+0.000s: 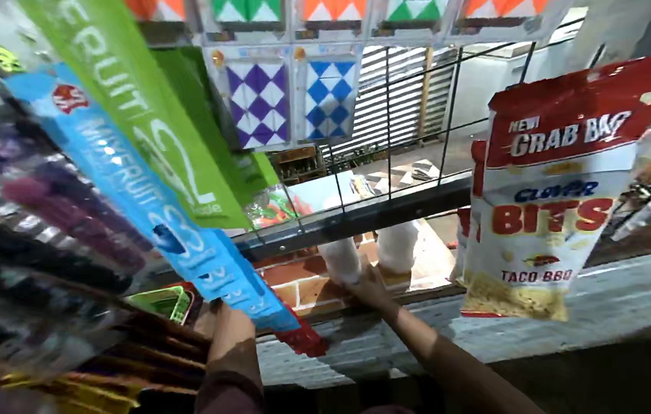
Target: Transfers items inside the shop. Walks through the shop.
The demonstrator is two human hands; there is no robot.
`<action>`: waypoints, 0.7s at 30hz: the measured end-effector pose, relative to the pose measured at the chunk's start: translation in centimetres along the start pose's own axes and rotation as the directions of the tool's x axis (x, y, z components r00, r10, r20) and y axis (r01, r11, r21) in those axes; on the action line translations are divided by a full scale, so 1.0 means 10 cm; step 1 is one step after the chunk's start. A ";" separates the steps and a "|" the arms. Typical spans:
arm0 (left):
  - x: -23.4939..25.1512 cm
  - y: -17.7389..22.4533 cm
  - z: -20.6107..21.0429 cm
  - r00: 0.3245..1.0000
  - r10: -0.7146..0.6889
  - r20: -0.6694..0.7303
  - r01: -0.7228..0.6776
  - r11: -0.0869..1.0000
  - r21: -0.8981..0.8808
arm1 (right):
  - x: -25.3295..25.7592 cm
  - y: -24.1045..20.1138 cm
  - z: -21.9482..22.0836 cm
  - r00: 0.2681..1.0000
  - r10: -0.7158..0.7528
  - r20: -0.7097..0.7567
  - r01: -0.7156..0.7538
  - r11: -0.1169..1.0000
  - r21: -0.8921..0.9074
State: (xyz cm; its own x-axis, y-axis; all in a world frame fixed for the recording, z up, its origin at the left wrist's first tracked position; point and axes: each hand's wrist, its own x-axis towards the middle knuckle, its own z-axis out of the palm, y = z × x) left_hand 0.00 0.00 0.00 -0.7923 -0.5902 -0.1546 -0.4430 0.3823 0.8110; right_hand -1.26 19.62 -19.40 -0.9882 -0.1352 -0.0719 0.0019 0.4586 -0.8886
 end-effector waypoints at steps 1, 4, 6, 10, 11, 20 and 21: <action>-0.01 -0.05 -0.03 1.000 0.022 0.022 -0.022 1.000 0.007 | 0.01 0.02 0.01 1.000 -0.008 -0.016 0.008 1.000 0.017; 0.45 -0.51 0.11 0.973 0.222 -0.062 -0.218 0.974 0.056 | -0.02 0.03 0.00 1.000 -0.001 -0.005 0.002 0.995 0.102; 0.70 -0.80 0.26 0.931 0.266 -0.250 -0.312 0.935 -0.167 | -0.03 0.02 -0.01 0.996 -0.075 -0.051 0.081 0.988 0.133; 0.30 -0.76 -0.02 0.994 -0.039 -0.099 0.004 0.941 -0.338 | -0.02 -0.01 -0.01 0.993 -0.113 -0.030 0.112 0.993 -0.031; 0.37 -1.16 -0.06 0.975 0.116 -0.188 -0.173 0.929 -0.327 | -0.02 -0.02 -0.01 0.996 -0.088 -0.010 0.087 0.994 -0.059; -0.59 -1.93 -0.46 0.995 0.040 -0.093 -0.076 0.903 -0.422 | -0.02 0.01 -0.01 0.986 -0.157 0.047 0.164 0.959 -0.231; -0.69 -2.03 -0.48 0.997 0.029 -0.069 -0.057 0.889 -0.455 | -0.02 0.03 -0.01 0.983 -0.179 0.045 0.184 0.950 -0.254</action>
State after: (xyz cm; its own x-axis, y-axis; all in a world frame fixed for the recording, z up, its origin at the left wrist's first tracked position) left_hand 16.47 -7.05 -12.66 -0.7739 -0.6266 -0.0919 -0.1577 0.0502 0.9862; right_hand -1.12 19.84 -19.57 -0.9648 -0.2543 0.0677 -0.2190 0.6335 -0.7421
